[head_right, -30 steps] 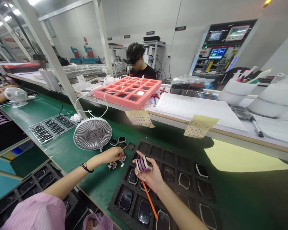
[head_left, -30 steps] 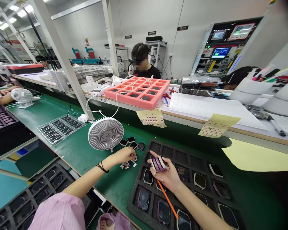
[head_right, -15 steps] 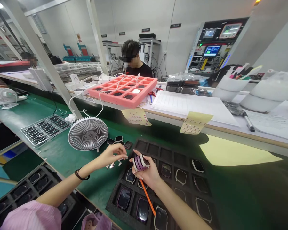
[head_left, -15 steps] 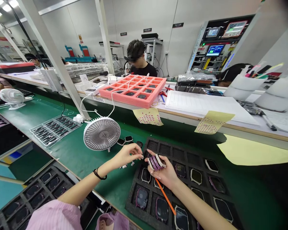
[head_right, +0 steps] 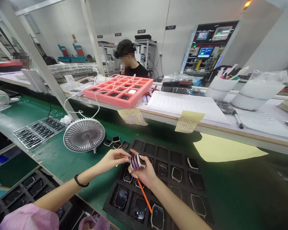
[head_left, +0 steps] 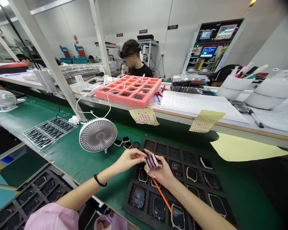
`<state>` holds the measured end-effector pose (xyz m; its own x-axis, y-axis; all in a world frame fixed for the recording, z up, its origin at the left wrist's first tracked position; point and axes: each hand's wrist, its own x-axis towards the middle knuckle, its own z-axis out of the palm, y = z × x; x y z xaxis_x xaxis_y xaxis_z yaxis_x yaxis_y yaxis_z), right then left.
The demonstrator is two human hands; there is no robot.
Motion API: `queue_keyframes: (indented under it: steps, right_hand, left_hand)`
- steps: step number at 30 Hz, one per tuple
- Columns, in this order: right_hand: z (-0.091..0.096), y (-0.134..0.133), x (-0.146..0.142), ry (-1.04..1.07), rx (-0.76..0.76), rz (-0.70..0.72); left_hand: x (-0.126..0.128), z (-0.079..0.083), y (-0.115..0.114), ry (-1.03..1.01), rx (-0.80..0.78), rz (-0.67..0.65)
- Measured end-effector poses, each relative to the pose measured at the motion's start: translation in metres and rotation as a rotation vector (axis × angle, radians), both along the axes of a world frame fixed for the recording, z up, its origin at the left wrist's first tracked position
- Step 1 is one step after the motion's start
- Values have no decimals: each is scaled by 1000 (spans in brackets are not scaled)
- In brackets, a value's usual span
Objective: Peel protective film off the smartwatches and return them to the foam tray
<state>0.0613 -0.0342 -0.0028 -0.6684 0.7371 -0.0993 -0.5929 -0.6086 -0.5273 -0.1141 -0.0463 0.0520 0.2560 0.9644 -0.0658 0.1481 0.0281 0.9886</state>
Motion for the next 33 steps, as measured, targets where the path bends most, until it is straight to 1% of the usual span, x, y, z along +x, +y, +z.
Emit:
queue_keyframes:
  steps: [5, 10, 15, 19, 25, 33]
  right_hand:
    - [1, -3, -4, -44, 36, -140]
    - [-1, -5, -5, -60, 96, -193]
    - [0, -4, -6, -40, 103, -241]
    - [0, -3, -6, -37, 101, -253]
    - [-1, -2, -6, -36, 75, -270]
    - [-4, -3, -6, -36, 109, -247]
  left_hand:
    - [14, -8, -1, -52, -130, 86]
    - [21, -15, 4, -100, -128, 139]
    - [22, -18, 6, -107, -98, 177]
    - [22, -20, 6, -100, -91, 200]
    - [23, -18, 4, -142, -111, 179]
    - [28, -26, 7, -211, -119, 153]
